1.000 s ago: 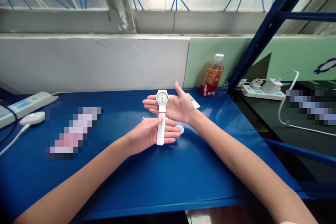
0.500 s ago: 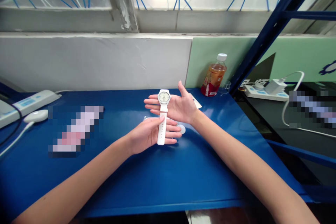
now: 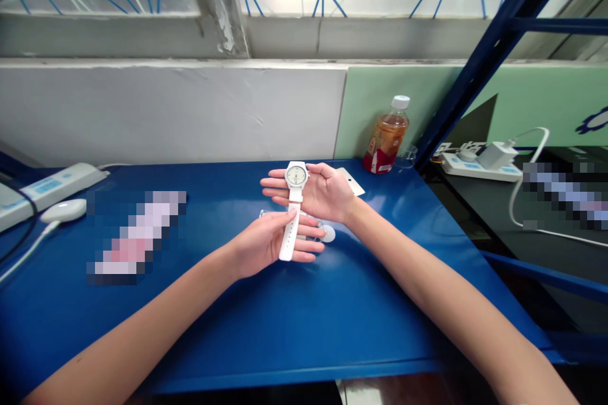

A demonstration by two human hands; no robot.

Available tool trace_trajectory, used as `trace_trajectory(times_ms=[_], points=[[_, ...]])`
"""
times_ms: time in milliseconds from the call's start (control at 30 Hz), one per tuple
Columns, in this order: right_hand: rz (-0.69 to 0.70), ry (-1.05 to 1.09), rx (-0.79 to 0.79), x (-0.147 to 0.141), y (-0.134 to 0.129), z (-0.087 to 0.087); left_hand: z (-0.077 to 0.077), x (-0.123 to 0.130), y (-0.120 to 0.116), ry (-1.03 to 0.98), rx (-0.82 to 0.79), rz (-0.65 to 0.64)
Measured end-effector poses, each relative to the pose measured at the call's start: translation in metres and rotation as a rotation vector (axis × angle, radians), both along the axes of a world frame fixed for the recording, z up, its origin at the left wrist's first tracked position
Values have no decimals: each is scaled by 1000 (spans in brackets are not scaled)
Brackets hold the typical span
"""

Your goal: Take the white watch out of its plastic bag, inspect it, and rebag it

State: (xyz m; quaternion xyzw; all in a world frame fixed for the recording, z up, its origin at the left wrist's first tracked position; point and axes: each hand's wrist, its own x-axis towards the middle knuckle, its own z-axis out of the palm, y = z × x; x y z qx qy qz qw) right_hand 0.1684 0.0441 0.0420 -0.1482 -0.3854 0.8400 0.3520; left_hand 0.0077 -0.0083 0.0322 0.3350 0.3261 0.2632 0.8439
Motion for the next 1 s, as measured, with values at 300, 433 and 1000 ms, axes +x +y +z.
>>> trace_trajectory(times_ms=[300, 433, 1000], points=[[-137, 58, -52, 4, 7, -5, 3, 0, 0, -22, 97, 85], [-314, 46, -82, 0, 10, -8, 1, 0, -2, -51, 189, 105], [-170, -20, 59, -12, -7, 5, -2, -3, -4, -40, 178, 6]])
